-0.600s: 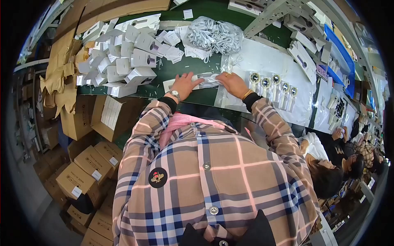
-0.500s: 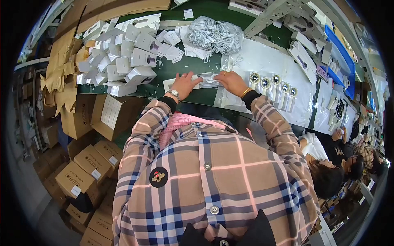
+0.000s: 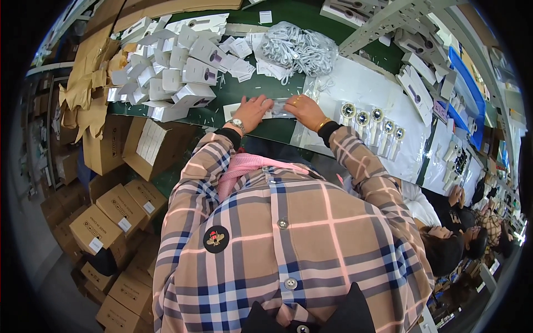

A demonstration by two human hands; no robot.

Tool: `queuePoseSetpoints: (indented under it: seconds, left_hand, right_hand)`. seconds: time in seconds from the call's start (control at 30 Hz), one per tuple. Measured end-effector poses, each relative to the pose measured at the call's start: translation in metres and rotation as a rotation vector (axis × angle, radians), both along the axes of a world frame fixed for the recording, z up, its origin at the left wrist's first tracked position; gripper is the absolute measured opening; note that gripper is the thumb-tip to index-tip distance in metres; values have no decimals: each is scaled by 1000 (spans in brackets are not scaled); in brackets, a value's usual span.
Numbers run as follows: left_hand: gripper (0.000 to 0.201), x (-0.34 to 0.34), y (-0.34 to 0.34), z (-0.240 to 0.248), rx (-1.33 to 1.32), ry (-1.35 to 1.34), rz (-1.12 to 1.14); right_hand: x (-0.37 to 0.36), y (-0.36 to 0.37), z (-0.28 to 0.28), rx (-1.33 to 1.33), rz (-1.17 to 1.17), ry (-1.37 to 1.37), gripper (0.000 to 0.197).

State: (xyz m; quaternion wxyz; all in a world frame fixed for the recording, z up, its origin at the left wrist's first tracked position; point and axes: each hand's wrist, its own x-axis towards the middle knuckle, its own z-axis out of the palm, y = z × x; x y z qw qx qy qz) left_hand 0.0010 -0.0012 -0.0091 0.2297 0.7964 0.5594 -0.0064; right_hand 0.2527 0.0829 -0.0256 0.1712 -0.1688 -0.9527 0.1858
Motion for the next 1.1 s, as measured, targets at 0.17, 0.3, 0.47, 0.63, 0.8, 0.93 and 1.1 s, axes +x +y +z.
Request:
queuePoseSetpoints:
  seconds: [0.17,0.3,0.47,0.63,0.8,0.93,1.1]
  left_hand:
    - [60,-1,1,4,-12,15,-26]
    - [65,0,2,3,-15,-1,-16]
    - [71,2,0,-3,20,-51,110]
    - [84,2,6,-11,-141,58,167]
    - [80,9,11,-3,-118,-7,173]
    - [80,4,16,16,-12,-218,202]
    - [83,-20,10,60,237,-536,294]
  right_hand:
    - [-24,5,-5,-235,-150,-185,19]
    - [-39,3,-4,68,-118,-170,21]
    - [-40,-19,0,192,-150,-311,28]
    - [-22,-30,18,81,-356,-23,35]
    - [-5,-38,-9,-418,-864,77,39]
    - [-33,-44,28,-723,-628,239,36]
    - [-67,-48,113,-407,-228,480,27]
